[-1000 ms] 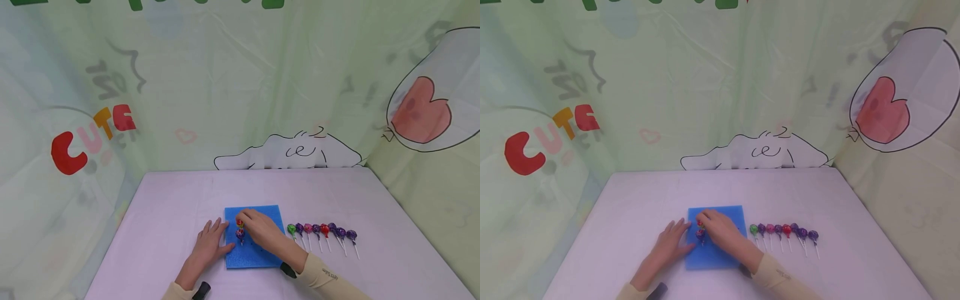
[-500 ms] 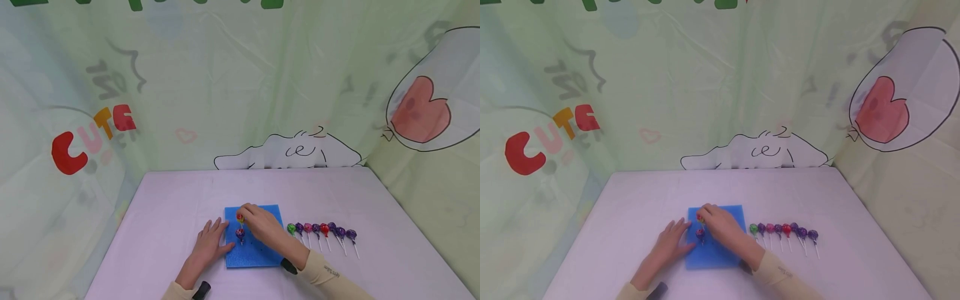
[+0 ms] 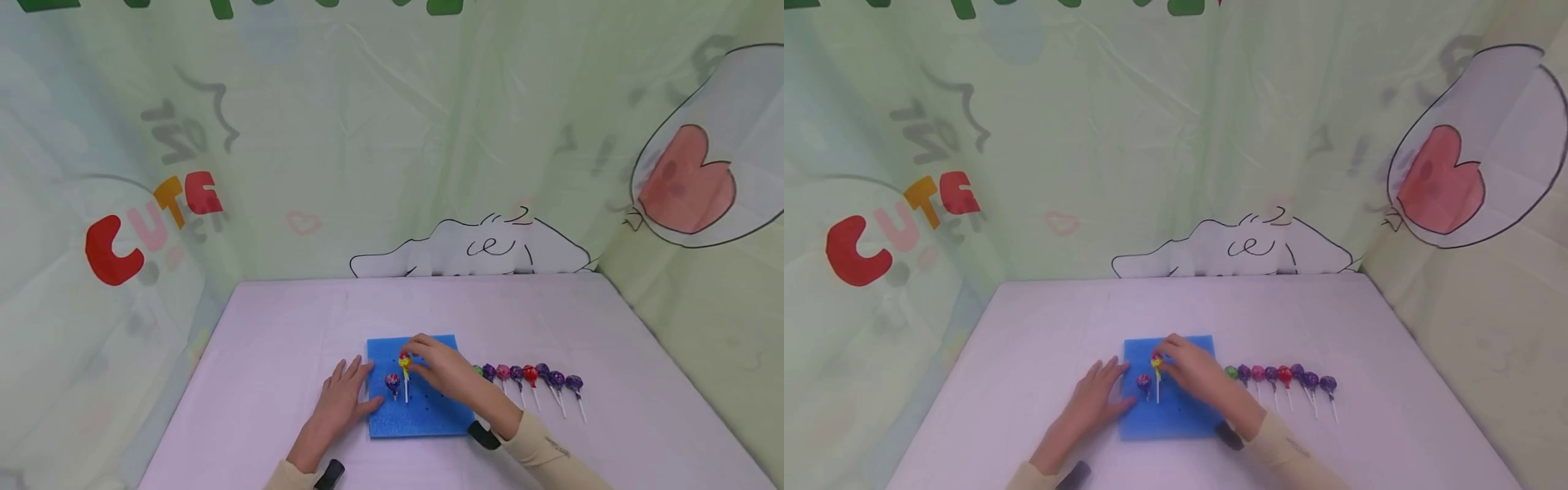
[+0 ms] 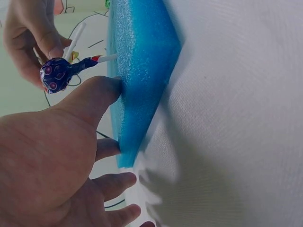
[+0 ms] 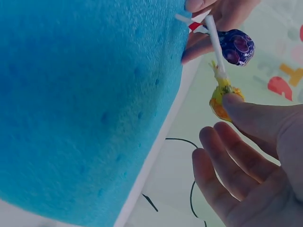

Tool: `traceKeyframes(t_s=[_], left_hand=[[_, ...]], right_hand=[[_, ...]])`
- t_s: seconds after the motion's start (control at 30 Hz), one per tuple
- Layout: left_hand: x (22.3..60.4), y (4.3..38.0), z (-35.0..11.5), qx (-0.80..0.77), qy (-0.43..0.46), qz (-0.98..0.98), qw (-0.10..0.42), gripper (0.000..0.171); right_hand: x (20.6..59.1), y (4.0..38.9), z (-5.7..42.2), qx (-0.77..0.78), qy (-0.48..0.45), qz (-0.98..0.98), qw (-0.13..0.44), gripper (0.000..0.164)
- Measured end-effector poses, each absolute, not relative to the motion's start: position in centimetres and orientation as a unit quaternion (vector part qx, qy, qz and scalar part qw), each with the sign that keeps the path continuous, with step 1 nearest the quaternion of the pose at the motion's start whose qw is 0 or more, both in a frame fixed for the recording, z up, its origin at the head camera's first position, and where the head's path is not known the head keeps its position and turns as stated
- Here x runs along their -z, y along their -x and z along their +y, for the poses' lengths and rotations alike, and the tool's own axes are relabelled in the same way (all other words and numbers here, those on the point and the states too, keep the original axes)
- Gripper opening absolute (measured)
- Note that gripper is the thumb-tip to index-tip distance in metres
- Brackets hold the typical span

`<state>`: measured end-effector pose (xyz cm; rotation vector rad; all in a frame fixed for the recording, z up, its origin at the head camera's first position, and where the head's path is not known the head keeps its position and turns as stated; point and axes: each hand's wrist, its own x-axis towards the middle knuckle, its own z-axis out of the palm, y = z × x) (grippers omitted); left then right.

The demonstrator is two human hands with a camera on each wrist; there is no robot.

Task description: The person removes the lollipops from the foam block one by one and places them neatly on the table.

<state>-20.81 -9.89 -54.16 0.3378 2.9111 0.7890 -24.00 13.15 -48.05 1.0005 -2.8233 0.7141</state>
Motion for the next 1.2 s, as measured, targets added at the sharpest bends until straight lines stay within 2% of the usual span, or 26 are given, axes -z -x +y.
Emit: traceKeyframes(t_s=[0.17, 0.53, 0.9, 1.2], left_hand=[[54.3, 20.9, -9.9, -0.258, -0.113, 0.958, 0.052, 0.072], [54.3, 21.0, -9.8, -0.257, -0.110, 0.959, 0.052, 0.072], [54.2, 20.8, -9.7, -0.258, -0.100, 0.959, 0.062, 0.072], [54.1, 20.8, -9.6, -0.264, -0.102, 0.957, 0.059, 0.073]], right_hand=[[48.4, 23.8, 13.6, -0.253, -0.315, -0.915, -0.005, 0.021], [48.8, 23.4, 14.3, -0.266, -0.315, -0.910, -0.046, 0.024], [48.3, 22.9, 15.5, -0.293, -0.328, -0.896, -0.058, 0.023], [48.3, 23.2, 17.3, -0.301, -0.334, -0.892, -0.038, 0.022]])
